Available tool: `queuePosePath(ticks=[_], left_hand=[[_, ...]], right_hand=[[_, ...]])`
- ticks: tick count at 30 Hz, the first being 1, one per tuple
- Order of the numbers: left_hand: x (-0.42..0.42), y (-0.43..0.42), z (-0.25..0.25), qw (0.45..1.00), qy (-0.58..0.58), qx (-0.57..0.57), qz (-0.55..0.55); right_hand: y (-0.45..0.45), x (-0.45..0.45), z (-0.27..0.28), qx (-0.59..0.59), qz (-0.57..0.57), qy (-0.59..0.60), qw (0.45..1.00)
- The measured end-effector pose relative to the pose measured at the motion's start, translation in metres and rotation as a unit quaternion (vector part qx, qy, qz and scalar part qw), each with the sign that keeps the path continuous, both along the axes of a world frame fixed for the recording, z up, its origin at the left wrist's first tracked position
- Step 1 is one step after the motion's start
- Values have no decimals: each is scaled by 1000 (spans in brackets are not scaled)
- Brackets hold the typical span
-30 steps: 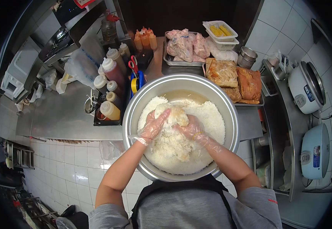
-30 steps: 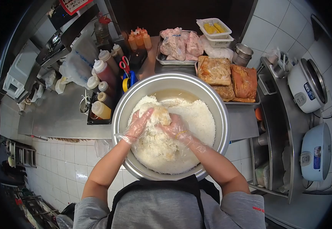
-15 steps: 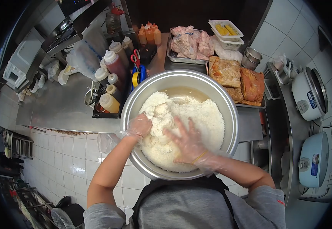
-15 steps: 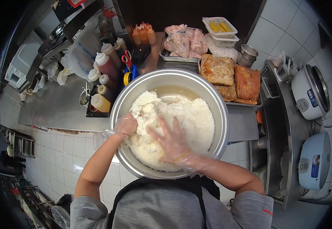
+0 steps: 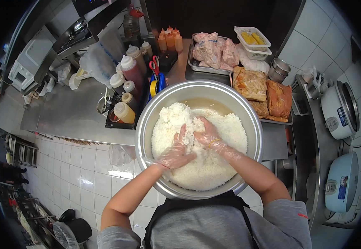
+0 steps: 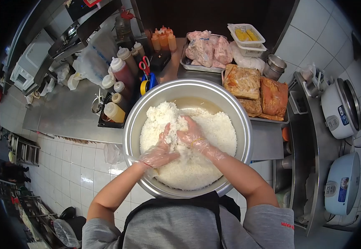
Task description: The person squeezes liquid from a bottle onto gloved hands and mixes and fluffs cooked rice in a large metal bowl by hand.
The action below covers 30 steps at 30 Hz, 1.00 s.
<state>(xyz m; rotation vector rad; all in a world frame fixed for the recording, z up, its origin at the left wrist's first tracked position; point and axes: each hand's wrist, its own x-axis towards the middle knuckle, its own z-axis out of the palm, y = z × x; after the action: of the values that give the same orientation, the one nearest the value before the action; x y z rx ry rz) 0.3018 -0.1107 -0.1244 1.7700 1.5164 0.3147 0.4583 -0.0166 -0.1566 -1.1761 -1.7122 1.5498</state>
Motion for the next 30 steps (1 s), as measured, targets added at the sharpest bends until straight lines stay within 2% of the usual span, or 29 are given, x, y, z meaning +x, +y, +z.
queuePosePath(ticks=[1,2,3,5,6,7,10,11,12,13,14,15,16,17,18,20,21,22,23,25,26,28,29,30], left_hand=[[8,2,1,1000,-6,-4,-2],[15,4,2,998,23,49,14],[20,5,3,995,-52,69,47],[26,6,4,968,-201,103,113],[26,8,9,968,-191,123,102],[28,10,16,969,-182,143,91],[29,14,16,970,-126,186,96],[29,16,13,969,-103,197,104],[29,19,9,962,-140,194,133],[28,22,4,952,-177,190,161],[27,26,-3,941,-213,185,188],[23,33,-24,919,-281,190,201],[16,43,-54,892,-347,195,213],[17,40,-34,907,-297,189,232],[19,37,-13,919,-247,180,249],[16,37,29,935,-215,186,211],[12,38,35,942,-199,189,191],[7,44,23,937,-197,168,237],[-1,45,14,953,-128,181,205],[-7,47,53,969,12,204,137],[-16,59,60,990,-1,102,98],[-43,77,44,988,99,122,11],[-50,84,31,979,149,133,-33],[-51,89,16,975,173,141,-14]], right_hand=[[-1,5,4,-51,-26,9,998],[2,9,-19,174,28,-95,980],[8,12,-60,387,80,-194,898],[3,12,-59,278,24,-144,949],[-11,6,-12,-57,-86,19,994],[-18,3,14,-383,-181,181,888],[-4,6,-36,-399,-136,171,890],[1,5,-81,-265,-129,136,946],[4,3,-140,-124,-120,96,980],[0,6,-142,20,-84,24,996],[-5,9,-143,167,-71,-54,982],[-24,15,-85,307,-33,-160,938],[-30,18,-53,347,20,-226,910],[-37,22,-20,390,71,-284,873],[-30,26,-6,340,135,-306,879],[-36,36,31,187,141,-224,946],[-44,41,57,84,78,-116,987],[-47,45,70,-20,13,-5,1000],[-42,56,66,77,54,-104,990],[-28,85,53,265,132,-293,909],[-32,87,62,222,166,-345,897],[-49,92,88,134,231,-442,856],[-57,93,84,138,231,-460,846],[-65,93,77,143,230,-477,836]])
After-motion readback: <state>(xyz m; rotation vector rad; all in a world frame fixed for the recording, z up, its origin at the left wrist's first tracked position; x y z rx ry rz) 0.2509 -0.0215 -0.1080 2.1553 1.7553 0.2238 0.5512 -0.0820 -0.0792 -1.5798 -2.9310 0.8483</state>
